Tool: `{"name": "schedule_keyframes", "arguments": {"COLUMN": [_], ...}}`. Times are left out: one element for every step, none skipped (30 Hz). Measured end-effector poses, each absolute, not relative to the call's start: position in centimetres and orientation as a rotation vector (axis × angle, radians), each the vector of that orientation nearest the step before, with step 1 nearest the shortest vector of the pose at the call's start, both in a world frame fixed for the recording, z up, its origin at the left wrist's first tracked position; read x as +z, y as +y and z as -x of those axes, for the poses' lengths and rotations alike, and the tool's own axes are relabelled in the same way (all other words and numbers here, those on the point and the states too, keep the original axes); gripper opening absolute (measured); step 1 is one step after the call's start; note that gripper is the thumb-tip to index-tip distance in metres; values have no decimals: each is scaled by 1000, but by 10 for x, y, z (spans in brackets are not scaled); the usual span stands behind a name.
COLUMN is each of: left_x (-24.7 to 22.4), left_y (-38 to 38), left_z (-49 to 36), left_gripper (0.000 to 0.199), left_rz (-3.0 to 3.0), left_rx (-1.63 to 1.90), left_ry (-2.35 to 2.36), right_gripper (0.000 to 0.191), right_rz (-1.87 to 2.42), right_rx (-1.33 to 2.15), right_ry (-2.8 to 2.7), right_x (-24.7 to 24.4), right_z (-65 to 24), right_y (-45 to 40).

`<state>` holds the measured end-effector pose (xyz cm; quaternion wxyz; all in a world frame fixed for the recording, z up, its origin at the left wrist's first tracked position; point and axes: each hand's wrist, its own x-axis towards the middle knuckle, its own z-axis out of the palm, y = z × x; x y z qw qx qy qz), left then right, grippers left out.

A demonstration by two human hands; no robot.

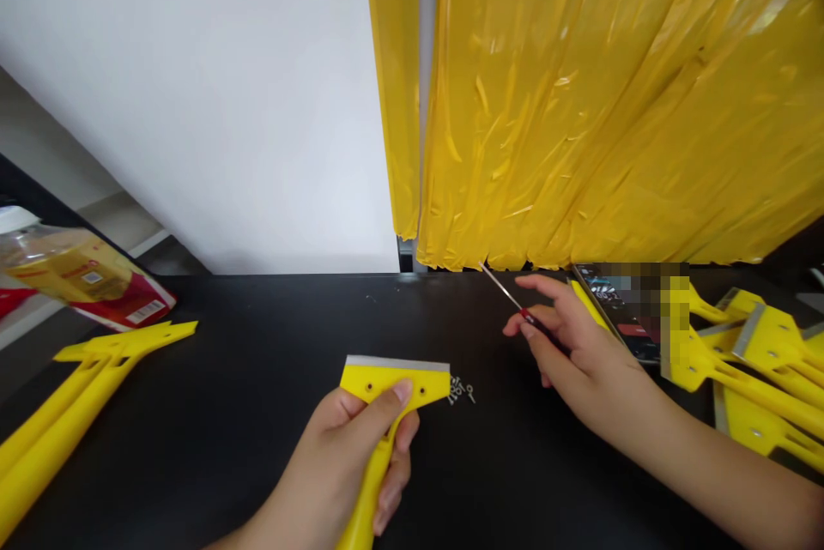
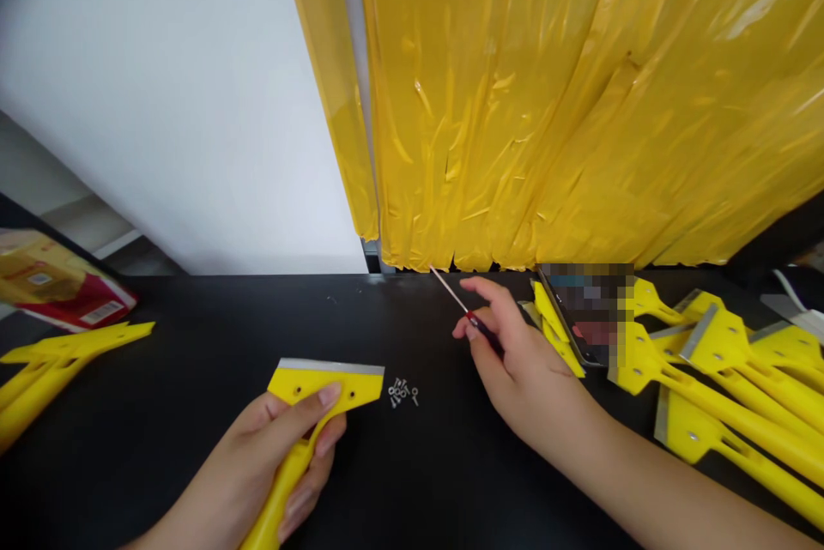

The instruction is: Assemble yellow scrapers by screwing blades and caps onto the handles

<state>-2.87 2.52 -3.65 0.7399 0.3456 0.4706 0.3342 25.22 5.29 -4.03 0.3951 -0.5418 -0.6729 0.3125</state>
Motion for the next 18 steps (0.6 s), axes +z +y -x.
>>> {"name": "schedule_keyframes", "arguments": {"left_x": [-36, -35, -33, -31, -28, -25, -22, -20, -18, -17, -17, -17, -17, -18, -18, -19, -19, -20], "left_y": [25, 25, 25, 24, 24, 23, 22, 21, 20, 20, 19, 19, 19, 19, 19, 19, 19, 20], "left_z": [29, 28, 28, 27, 27, 26, 25, 24, 23, 23, 22, 22, 22, 22, 22, 22, 22, 22], "left_gripper": [51, 51, 51, 50, 50, 50, 49, 49, 49, 49, 49, 49, 49, 49, 49, 49, 49, 49], "left_rz": [-752, -751, -748, -741, -730, -717, -706, -697, -695, -699, -703, -706, -707, -709, -710, -709, -707, -704], "left_rx": [737, 738, 737, 731, 723, 717, 713, 712, 713, 715, 715, 712, 710, 709, 705, 699, 692, 686], "left_ry": [1032, 1029, 1029, 1033, 1042, 1055, 1069, 1082, 1090, 1095, 1098, 1100, 1101, 1100, 1100, 1101, 1102, 1103], "right_gripper": [34, 23, 16, 12, 11, 15, 19, 21, 20, 20, 24, 28, 30, 30, 28, 25, 22, 19], "right_rz": [1334, 1304, 1283, 1267, 1251, 1232, 1199, 1151, 1094, 1042, 997, 962, 942, 941, 946, 951, 954, 958], "right_rx": [825, 844, 855, 866, 879, 900, 935, 991, 1066, 1156, 1250, 1336, 1400, 1443, 1464, 1472, 1475, 1479], "right_ry": [-1634, -1585, -1557, -1541, -1525, -1502, -1463, -1401, -1314, -1213, -1105, -1005, -929, -890, -882, -891, -908, -928], "right_x": [-41, -42, -43, -43, -43, -42, -41, -40, -39, -37, -37, -36, -36, -37, -38, -39, -41, -42], "right_z": [-251, -250, -249, -248, -247, -245, -244, -243, -243, -242, -242, -242, -242, -241, -241, -240, -240, -239], "right_y": [54, 55, 55, 56, 56, 55, 54, 53, 53, 52, 52, 52, 54, 55, 57, 58, 59, 59]}}
